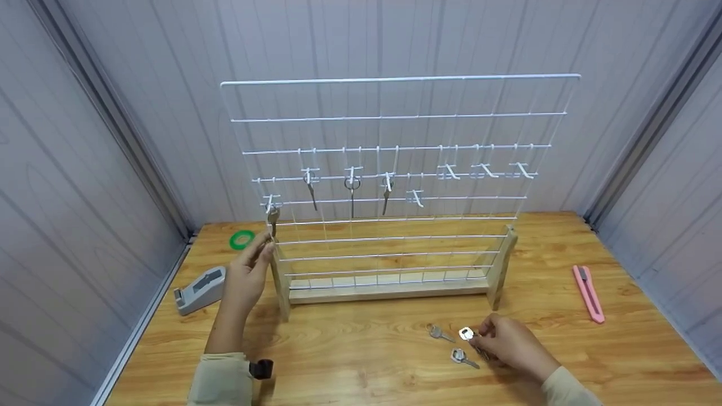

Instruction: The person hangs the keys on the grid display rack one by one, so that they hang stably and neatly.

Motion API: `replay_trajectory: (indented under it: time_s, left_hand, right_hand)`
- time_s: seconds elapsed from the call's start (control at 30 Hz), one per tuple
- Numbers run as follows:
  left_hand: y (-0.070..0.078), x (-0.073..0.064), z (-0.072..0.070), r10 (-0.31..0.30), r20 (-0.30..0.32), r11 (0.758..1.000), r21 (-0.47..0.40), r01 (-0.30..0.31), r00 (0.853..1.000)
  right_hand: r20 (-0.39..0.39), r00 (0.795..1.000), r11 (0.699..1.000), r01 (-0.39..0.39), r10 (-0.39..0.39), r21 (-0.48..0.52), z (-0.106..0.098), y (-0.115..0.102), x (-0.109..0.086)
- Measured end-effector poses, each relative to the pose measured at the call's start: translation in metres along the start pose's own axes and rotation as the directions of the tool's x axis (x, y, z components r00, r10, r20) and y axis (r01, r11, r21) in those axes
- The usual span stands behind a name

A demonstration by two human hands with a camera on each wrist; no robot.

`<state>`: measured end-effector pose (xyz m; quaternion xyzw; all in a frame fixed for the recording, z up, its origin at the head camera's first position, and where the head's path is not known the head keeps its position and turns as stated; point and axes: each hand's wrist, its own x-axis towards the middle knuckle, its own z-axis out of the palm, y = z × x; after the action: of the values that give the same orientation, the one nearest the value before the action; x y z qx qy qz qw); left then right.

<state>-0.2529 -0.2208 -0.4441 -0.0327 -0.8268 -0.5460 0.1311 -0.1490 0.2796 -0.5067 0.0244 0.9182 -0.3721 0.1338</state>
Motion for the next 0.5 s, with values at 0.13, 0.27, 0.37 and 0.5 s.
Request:
replay_trajectory:
  time_s: [0.13,0.27,0.37,0.5]
  left_hand:
    - [0.0003,-0.0001,0.0000,-0.001,-0.002,1.000,0.006,0.001,1.000]
    - [0.0000,0.0002,-0.0007,-0.006,0.003,1.000,0.010,0.006,1.000]
    - [-0.0004,0.0007,-0.0010,-0.007,0.004,1.000,0.010,0.006,1.000]
    - [0.0007,0.0001,-0.0008,-0.013,0.004,1.000,0.006,0.013,1.000]
  right_hand:
    - [-0.003,1.000,1.000,0.020,-0.020,-0.016,0.0005,-0.0017,0.0005]
    - [-0.008,0.998,0.998,0.056,-0.057,-0.031,0.0004,-0.0012,0.0016]
    - [0.004,0.997,0.996,0.083,-0.083,-0.022,-0.0008,0.0006,0.0030]
    - [0.060,0.996,0.997,0.070,-0.072,0.039,-0.0039,0.0018,0.0038]
